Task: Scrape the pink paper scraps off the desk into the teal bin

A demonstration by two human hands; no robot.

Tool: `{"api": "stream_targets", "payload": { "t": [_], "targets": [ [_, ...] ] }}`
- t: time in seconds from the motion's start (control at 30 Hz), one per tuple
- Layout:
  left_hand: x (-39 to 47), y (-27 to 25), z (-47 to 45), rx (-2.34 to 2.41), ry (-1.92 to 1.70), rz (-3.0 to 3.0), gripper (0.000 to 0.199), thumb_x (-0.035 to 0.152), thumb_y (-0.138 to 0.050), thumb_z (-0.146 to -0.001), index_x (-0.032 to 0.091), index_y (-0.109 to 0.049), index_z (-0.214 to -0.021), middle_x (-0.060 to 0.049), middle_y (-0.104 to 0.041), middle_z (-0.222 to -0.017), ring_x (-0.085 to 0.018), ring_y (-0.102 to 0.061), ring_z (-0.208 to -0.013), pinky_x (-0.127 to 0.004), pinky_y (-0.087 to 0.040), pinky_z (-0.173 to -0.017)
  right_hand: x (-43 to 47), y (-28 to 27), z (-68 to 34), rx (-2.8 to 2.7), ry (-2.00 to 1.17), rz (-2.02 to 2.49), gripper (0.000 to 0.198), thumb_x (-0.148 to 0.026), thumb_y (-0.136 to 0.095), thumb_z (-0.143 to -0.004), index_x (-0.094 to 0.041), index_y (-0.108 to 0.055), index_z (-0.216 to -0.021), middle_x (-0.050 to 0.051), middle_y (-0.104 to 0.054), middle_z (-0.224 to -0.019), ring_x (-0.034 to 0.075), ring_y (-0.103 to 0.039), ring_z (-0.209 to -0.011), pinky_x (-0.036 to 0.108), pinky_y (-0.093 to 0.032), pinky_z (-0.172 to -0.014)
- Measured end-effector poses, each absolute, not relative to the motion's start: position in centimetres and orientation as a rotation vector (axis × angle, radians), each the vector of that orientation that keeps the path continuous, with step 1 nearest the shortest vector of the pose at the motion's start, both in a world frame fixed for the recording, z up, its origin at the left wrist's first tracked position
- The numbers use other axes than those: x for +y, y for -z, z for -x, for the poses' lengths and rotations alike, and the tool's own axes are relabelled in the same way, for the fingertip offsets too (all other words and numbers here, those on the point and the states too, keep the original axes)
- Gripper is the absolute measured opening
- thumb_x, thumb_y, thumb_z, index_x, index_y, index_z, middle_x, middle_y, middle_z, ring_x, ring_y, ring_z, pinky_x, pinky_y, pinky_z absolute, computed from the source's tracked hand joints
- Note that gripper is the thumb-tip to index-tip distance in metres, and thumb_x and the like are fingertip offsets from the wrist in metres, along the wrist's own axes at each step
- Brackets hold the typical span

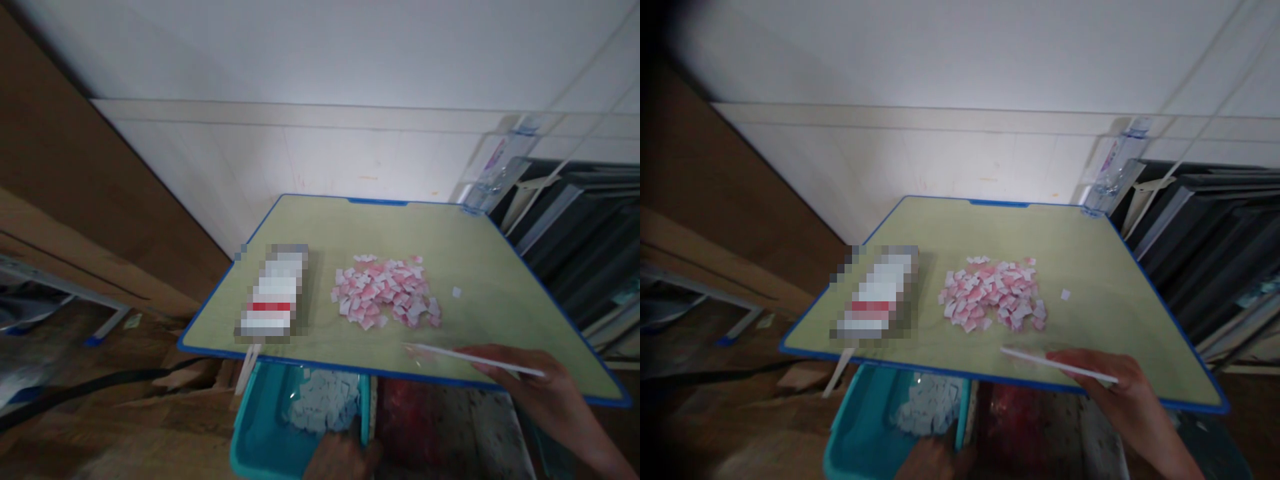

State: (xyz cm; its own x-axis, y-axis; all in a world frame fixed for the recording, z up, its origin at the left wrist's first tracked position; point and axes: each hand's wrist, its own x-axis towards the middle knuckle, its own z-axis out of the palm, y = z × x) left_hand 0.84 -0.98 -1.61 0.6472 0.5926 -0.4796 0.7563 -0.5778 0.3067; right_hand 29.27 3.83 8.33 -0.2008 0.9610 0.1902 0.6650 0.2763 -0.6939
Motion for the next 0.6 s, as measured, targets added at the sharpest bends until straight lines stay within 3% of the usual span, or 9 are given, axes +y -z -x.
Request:
{"api": "stream_targets", "payload": {
  "t": [0.13, 0.27, 0.47, 0.6],
  "targets": [
    [-0.9, 1.7, -0.8, 1.046, 0.468, -2.370, 0.026, 0.013, -0.059, -0.083, 0.020, -0.058, -0.108, -0.015, -0.065, -0.095, -0.031, -0.064, -0.075, -0.038, -0.052, -0.060, 2.9, -7.5, -32.0, -1.859, -0.685, 1.582, 0.017, -0.032, -0.061, -0.074, -0.031, -0.075, -0.084, -0.003, -0.076, -0.086, 0.021, -0.071, -0.078, 0.026, -0.056, -0.069],
    [-0.9, 2.0, -0.8, 1.059, 0.421, -2.347, 0.030, 0.011, -0.058, -0.082, 0.020, -0.057, -0.111, -0.016, -0.064, -0.100, -0.031, -0.064, -0.079, -0.038, -0.052, -0.062, 2.3, -6.6, -34.3, -1.292, -0.425, 1.965, 0.025, -0.042, -0.068, -0.060, -0.019, -0.073, -0.070, 0.004, -0.075, -0.071, 0.028, -0.071, -0.068, 0.034, -0.059, -0.062],
    [-0.8, 1.3, -0.7, 1.078, 0.394, -2.345, 0.027, 0.010, -0.054, -0.082, 0.020, -0.057, -0.108, -0.013, -0.065, -0.097, -0.027, -0.064, -0.076, -0.033, -0.050, -0.062, 2.9, -4.6, -35.9, -1.059, -0.367, 2.072, 0.046, -0.046, -0.068, -0.061, -0.011, -0.069, -0.090, 0.013, -0.074, -0.091, 0.035, -0.067, -0.089, 0.046, -0.054, -0.080],
    [-0.7, 0.9, -0.9, 1.057, 0.488, -2.388, 0.030, 0.010, -0.056, -0.081, 0.019, -0.057, -0.108, -0.015, -0.064, -0.100, -0.028, -0.064, -0.076, -0.034, -0.051, -0.060, 3.5, -4.7, -35.5, -1.115, -0.424, 2.034, 0.043, -0.044, -0.074, -0.050, -0.015, -0.071, -0.082, 0.008, -0.075, -0.086, 0.035, -0.067, -0.090, 0.045, -0.052, -0.085]
  ]
}}
